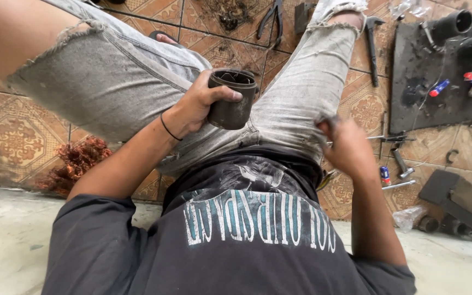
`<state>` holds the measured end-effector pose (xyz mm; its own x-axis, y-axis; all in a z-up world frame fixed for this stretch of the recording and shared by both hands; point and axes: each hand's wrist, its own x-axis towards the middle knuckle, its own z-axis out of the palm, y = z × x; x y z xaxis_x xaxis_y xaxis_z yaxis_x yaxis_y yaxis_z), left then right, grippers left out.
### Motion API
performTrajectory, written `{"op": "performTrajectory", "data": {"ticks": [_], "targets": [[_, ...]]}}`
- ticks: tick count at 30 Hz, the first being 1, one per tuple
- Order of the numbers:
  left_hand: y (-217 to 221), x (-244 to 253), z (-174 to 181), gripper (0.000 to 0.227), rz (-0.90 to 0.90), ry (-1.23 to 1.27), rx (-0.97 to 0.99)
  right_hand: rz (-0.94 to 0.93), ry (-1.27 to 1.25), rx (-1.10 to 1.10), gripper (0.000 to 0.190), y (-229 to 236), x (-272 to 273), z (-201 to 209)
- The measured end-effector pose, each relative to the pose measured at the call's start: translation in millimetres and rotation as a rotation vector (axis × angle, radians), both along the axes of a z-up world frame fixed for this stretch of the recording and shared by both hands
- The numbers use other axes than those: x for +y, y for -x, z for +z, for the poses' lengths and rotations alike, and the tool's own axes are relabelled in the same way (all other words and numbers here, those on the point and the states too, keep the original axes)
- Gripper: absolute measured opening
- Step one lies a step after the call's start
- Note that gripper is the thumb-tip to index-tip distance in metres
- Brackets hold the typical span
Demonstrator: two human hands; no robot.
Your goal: The person sits on a tiled floor and uses pliers to scrape and remove debris from the interior of a short metal pipe. They repeatedly insert the pliers, twist, and pull out dark residue, occasionally inspecting the pipe's interior.
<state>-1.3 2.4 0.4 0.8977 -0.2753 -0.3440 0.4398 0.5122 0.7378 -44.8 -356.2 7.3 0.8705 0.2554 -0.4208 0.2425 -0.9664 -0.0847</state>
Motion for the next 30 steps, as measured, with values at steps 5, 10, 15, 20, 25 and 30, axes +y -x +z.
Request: {"op": "performTrajectory", "data": {"ticks": [5,10,15,20,25,30], "targets": [[2,-2,-3,0.046,-0.065,-0.06,-0.083,0.039,-0.089,0.191,0.071,3,36,60],[3,2,-3,0.049,-0.155,-0.162,-0.108,0.077,-0.522,-0.172,0.051,-5,53,57],[6,4,33,0.056,-0.4,-0.442,-0.294,0.585,-0.797,-0.514,0.045,-41,120,62],[17,16,67,0.062,-0.56,-0.558,-0.385,0.778,-0.699,-0.274,0.021,-57,95,37],[23,29,109,0.065,-0.764,-0.591,-0.471,0.688,-0.662,0.105,0.023,-45,104,107],[21,45,120,0.055,-0.957,-0.475,-0.754,0.696,-0.664,0.292,0.027,-52,97,147]]}}
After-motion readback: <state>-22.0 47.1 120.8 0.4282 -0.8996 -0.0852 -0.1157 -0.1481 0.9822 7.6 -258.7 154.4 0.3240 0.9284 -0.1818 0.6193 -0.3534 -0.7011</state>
